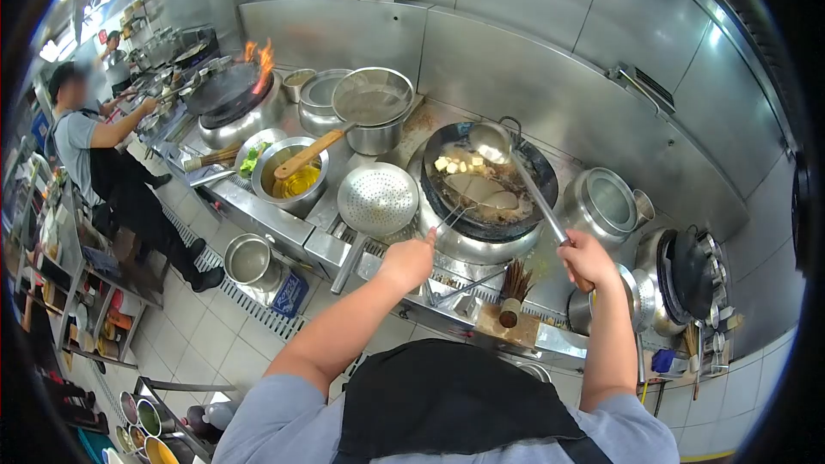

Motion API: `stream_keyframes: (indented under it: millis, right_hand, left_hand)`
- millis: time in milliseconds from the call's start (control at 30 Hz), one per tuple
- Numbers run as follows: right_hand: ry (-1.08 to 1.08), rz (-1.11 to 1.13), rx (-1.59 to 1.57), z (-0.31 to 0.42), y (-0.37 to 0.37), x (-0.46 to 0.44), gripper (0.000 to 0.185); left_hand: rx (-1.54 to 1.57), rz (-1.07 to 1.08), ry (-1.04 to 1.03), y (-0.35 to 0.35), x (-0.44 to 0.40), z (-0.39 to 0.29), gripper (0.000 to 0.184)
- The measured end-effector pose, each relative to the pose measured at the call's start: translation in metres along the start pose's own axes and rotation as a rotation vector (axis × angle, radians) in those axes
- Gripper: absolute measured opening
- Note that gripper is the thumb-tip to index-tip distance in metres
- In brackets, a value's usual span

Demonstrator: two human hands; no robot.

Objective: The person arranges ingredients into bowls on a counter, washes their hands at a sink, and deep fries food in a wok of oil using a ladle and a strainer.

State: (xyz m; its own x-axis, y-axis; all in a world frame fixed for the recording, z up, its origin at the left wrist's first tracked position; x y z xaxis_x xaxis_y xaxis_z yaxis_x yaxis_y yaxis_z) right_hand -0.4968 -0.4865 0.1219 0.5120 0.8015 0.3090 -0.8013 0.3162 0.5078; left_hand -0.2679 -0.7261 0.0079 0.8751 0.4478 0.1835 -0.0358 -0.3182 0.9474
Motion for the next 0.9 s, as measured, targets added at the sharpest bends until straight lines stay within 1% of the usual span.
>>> stream_keyframes:
  millis: [100, 167, 233, 267, 333, 367, 400, 467, 500, 567, 600, 667, 700, 800, 867, 900]
  right_hand:
    - [-0.013, 0.05, -0.007, -0.007, -0.016, -0.018, 0.011]
    - [-0.011, 0.012, 0.046, -0.034, -0.026, -0.058, 0.014]
    - [0.058, -0.12, 0.185, -0.036, -0.038, -0.085, 0.016]
    - [0.06, -0.123, 0.184, -0.038, -0.04, -0.096, 0.016]
    - [0.144, -0.283, 0.308, -0.023, -0.046, -0.103, 0.019]
    - [0.092, -0.292, 0.273, -0.017, -0.045, -0.103, 0.02]
    - [0.092, -0.291, 0.272, -0.013, -0.044, -0.107, 0.02]
    - [0.026, -0.233, 0.144, -0.012, -0.042, -0.11, 0.02]
    - [0.025, -0.231, 0.146, -0.016, -0.042, -0.113, 0.02]
    - [0.061, -0.263, 0.32, -0.028, -0.043, -0.126, 0.019]
    - [0.067, -0.263, 0.319, -0.036, -0.042, -0.132, 0.019]
    - [0.047, -0.066, 0.073, -0.056, -0.043, -0.138, 0.016]
    - [0.015, 0.006, -0.05, -0.038, -0.044, -0.114, 0.014]
    - [0.049, 0.054, -0.006, -0.032, -0.029, -0.083, 0.012]
    - [0.035, 0.093, -0.033, -0.026, -0.015, -0.057, 0.013]
    - [0.071, 0.037, 0.117, -0.022, -0.01, -0.041, 0.013]
  left_hand:
    - [0.012, 0.014, 0.003, -0.001, 0.002, -0.002, 0.048]
    - [0.014, 0.004, -0.003, 0.001, 0.002, -0.004, 0.048]
    - [-0.008, 0.009, -0.003, 0.003, 0.001, -0.006, 0.049]
    - [-0.011, 0.008, -0.004, 0.003, 0.002, -0.007, 0.049]
    - [0.003, 0.004, 0.0, 0.005, 0.004, -0.009, 0.049]
    - [0.001, 0.003, 0.001, 0.007, 0.005, -0.009, 0.049]
    - [-0.01, 0.003, 0.011, 0.008, 0.007, -0.011, 0.048]
    - [-0.018, 0.004, 0.022, 0.007, 0.011, -0.013, 0.048]
    - [-0.018, -0.008, 0.018, 0.005, 0.012, -0.013, 0.048]
    - [-0.022, -0.024, 0.017, 0.001, 0.012, -0.012, 0.048]
    - [-0.021, -0.019, 0.028, -0.002, 0.012, -0.012, 0.048]
    - [-0.024, -0.016, 0.042, 0.001, 0.014, -0.011, 0.048]
    - [-0.016, -0.02, 0.048, 0.003, 0.017, -0.014, 0.049]
    - [0.008, -0.031, 0.051, 0.0, 0.022, -0.017, 0.049]
    - [0.015, -0.05, 0.046, 0.002, 0.023, -0.018, 0.049]
    - [0.02, -0.035, 0.055, 0.004, 0.024, -0.019, 0.049]
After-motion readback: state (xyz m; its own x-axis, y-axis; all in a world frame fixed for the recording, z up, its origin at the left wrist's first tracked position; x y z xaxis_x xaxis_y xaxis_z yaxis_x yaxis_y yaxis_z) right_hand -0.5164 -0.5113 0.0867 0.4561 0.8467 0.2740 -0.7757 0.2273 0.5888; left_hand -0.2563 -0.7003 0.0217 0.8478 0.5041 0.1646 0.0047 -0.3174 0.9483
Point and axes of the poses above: each hand's wrist, its own x-axis away from the middle knuckle, its own y-axis out of the back of the hand, z = x × y, the point moved 1 cm from there along -x, towards the middle knuckle, and after that the axes turned 7 degrees about z, right-handed, at the moved point
